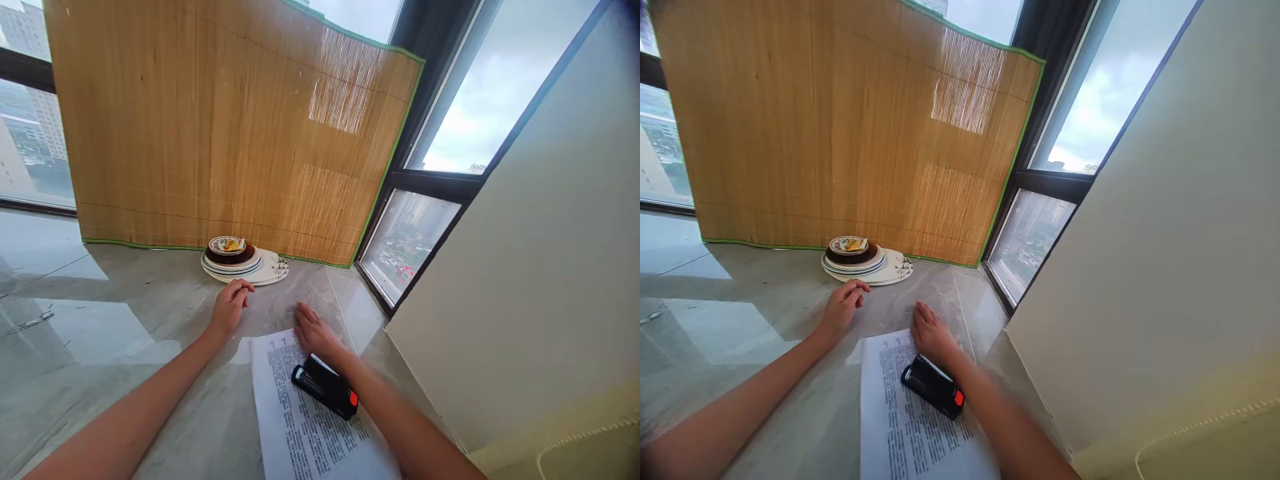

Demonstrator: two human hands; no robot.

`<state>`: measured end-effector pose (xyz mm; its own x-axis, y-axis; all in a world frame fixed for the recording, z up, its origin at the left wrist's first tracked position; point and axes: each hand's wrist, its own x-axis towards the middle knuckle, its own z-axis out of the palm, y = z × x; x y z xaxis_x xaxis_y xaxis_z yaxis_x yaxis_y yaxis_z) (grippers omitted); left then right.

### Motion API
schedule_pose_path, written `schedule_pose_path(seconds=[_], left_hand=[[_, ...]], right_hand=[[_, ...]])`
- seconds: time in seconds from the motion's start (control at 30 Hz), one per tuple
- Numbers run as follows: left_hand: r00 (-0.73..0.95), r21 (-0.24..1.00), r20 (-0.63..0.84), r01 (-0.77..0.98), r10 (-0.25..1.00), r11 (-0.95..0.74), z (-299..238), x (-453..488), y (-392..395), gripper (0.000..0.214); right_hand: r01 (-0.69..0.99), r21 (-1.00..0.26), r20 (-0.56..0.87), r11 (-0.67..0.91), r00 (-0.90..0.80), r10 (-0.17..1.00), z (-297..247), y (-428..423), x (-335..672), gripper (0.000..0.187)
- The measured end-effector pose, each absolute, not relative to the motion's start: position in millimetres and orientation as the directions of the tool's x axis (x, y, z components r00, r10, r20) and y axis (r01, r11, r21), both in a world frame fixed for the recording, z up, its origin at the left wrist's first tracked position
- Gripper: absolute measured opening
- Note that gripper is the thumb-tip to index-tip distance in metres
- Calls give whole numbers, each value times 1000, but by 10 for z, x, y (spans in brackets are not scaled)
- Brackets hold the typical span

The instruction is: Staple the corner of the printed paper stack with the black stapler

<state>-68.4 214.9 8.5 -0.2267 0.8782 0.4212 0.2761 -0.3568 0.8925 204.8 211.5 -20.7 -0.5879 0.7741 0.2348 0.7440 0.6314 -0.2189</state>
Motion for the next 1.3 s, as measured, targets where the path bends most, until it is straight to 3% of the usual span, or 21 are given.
schedule_pose_path(seconds=[0.13,0.37,0.53,0.7,0.8,0.9,1.0,1.13,1.3], left_hand=[[-327,919,389,207,861,-336,106,-754,2168,16],[-433,905,421,252,797,-342,161,-1060,2238,15],[-460,910,415,226,785,-348,145,-1148,2253,15],[-467,923,382,227,798,-310,160,-1087,2230,15],[-344,887,410,367,845,-281,141,-1040,2238,20],[-22,727,472,576,882,-374,84,-991,2244,27],[227,569,426,685,876,-454,13,-977,2244,29],[252,501,373,755,893,-422,-45,-1053,2279,30],[153,480,361,815,920,-324,-42,-1146,2345,28]], right_hand=[[675,-161,252,721,-678,691,-165,2199,1200,48],[742,-234,203,629,-595,778,-170,2246,116,53],[659,-276,259,700,-651,714,-136,2146,314,51],[644,-285,199,710,-685,701,-94,2051,914,62],[680,-284,126,676,-673,729,-84,2055,1338,64],[713,-271,93,647,-649,755,-63,2093,1750,62],[708,-286,130,646,-639,758,-17,2124,2030,54],[689,-245,230,682,-642,732,85,2084,2149,42],[665,-176,188,726,-701,688,110,1978,2156,43]])
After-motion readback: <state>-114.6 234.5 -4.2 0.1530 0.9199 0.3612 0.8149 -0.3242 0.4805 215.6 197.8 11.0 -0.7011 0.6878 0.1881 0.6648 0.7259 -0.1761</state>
